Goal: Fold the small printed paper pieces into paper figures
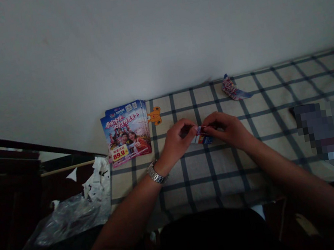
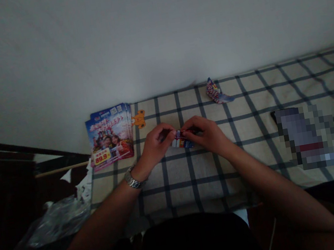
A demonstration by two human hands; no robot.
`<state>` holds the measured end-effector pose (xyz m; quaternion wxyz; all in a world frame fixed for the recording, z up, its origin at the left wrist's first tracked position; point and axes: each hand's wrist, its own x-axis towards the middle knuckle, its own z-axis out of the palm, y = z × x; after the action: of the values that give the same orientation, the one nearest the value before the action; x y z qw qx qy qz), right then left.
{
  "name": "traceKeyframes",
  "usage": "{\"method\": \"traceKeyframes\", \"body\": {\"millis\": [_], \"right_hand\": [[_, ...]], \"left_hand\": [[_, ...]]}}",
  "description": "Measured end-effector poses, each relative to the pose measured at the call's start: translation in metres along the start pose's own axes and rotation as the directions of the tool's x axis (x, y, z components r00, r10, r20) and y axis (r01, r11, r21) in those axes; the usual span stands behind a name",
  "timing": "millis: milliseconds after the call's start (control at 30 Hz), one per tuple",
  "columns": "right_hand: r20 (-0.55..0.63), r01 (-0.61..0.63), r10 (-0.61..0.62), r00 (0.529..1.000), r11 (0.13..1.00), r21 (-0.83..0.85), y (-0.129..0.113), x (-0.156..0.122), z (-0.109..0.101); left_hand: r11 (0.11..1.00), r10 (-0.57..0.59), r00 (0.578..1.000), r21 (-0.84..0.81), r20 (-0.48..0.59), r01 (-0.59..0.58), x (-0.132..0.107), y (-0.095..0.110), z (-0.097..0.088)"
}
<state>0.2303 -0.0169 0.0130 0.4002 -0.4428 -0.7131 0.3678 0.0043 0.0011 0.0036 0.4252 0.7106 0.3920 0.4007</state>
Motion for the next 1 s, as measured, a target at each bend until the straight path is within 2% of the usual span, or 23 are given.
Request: {"method": "traceKeyframes", "body": {"millis": [100,267,467,767,1000], "right_hand": [[-0.033,0.001,-0.001,0.999,1.0,-0.001,0.0001,-0.0004,0.0004],[-0.089,-0.166,0.188,0.978,0.965,0.205,0.005,-0.0017,0.0028],[-0.095,-0.227,0.258,0.961,0.939,0.257,0.0031,-0.0004,0.0008],[-0.168,-0.205,0.238,0.957,0.96,0.191,0.0039,-0.0007,-0.0006],[-0.144,-0.179,0.192,0.971,0.979,0.097,0.0026,-0.002,-0.0006]], "left_hand": [[1.0,-0.002,1.0,-0.031,-0.009,0.002,0.0006,0.0003,-0.0008],[0.997,-0.037,0.995,-0.069,-0.098,0.03,0.0019,0.0005,-0.0006],[0.995,-0.01,0.992,-0.101,-0.124,-0.002,0.0026,0.0004,-0.0007],[0.998,-0.014,0.993,-0.069,-0.117,0.006,0.002,-0.0015,-0.001],[0.996,0.043,0.999,-0.08,0.006,-0.042,-0.0009,-0.0017,0.0021]]}}
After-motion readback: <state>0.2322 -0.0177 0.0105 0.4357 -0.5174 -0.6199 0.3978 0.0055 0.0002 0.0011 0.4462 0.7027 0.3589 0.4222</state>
